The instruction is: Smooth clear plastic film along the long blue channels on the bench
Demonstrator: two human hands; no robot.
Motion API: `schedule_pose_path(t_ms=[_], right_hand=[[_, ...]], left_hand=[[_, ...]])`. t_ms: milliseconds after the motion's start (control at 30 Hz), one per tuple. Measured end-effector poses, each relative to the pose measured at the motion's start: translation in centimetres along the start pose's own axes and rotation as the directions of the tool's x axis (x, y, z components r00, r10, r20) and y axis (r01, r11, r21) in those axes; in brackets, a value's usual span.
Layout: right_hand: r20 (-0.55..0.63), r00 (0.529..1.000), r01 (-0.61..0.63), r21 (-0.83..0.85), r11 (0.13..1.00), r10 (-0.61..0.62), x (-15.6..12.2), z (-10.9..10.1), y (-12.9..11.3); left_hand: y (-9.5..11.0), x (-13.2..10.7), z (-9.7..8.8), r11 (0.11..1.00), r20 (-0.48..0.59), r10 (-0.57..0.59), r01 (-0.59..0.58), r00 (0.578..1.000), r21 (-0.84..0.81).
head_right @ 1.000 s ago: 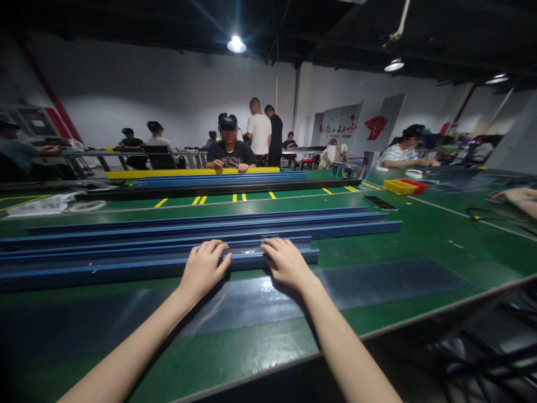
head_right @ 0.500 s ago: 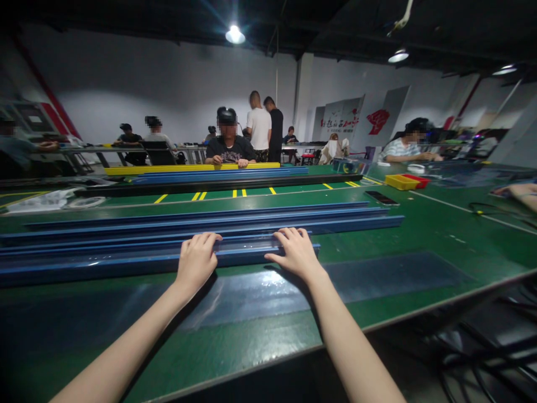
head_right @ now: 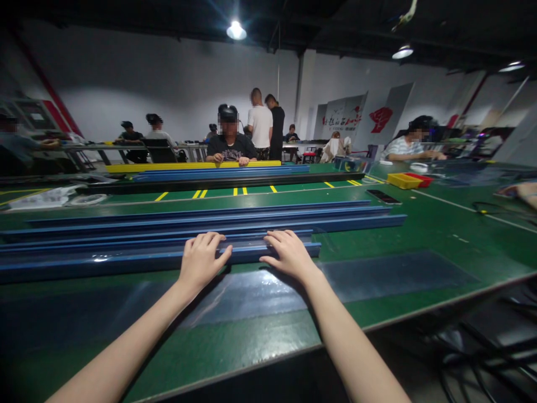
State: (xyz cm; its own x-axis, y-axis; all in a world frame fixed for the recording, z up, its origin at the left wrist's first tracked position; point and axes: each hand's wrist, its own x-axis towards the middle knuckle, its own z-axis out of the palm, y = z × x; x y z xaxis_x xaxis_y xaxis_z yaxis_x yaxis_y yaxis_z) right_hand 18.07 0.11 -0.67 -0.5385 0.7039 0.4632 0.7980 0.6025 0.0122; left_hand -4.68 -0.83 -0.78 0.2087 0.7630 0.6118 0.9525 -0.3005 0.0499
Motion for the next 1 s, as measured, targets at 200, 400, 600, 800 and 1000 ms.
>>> schedule_pose_path(t_ms=[200,400,600,800,1000], right_hand=[[-0.024,0.999,-0.039,0.010,0.999,0.039,-0.02,-0.27,0.23],[-0.045,0.990,-0.135,-0.064,0.989,0.132,-0.10,-0.37,0.51],[-0.027,0.987,-0.163,-0.090,0.983,0.161,-0.10,-0.35,0.39],[0.002,0.995,-0.104,-0.055,0.993,0.104,-0.05,-0.33,0.26],[0.018,0.997,-0.071,-0.019,0.997,0.071,0.02,-0.33,0.19]], left_hand=[[-0.01,0.12,-0.07,0.999,0.028,-0.034,0.034,0.999,-0.018],[-0.24,0.33,-0.14,0.998,0.032,-0.064,0.065,0.997,-0.029],[-0.41,0.37,-0.45,0.996,0.057,-0.085,0.086,0.995,-0.018],[-0.37,0.11,-0.25,0.999,0.043,-0.035,0.036,0.998,-0.023],[0.01,0.02,0.09,0.999,0.020,-0.020,0.021,1.000,-0.026]])
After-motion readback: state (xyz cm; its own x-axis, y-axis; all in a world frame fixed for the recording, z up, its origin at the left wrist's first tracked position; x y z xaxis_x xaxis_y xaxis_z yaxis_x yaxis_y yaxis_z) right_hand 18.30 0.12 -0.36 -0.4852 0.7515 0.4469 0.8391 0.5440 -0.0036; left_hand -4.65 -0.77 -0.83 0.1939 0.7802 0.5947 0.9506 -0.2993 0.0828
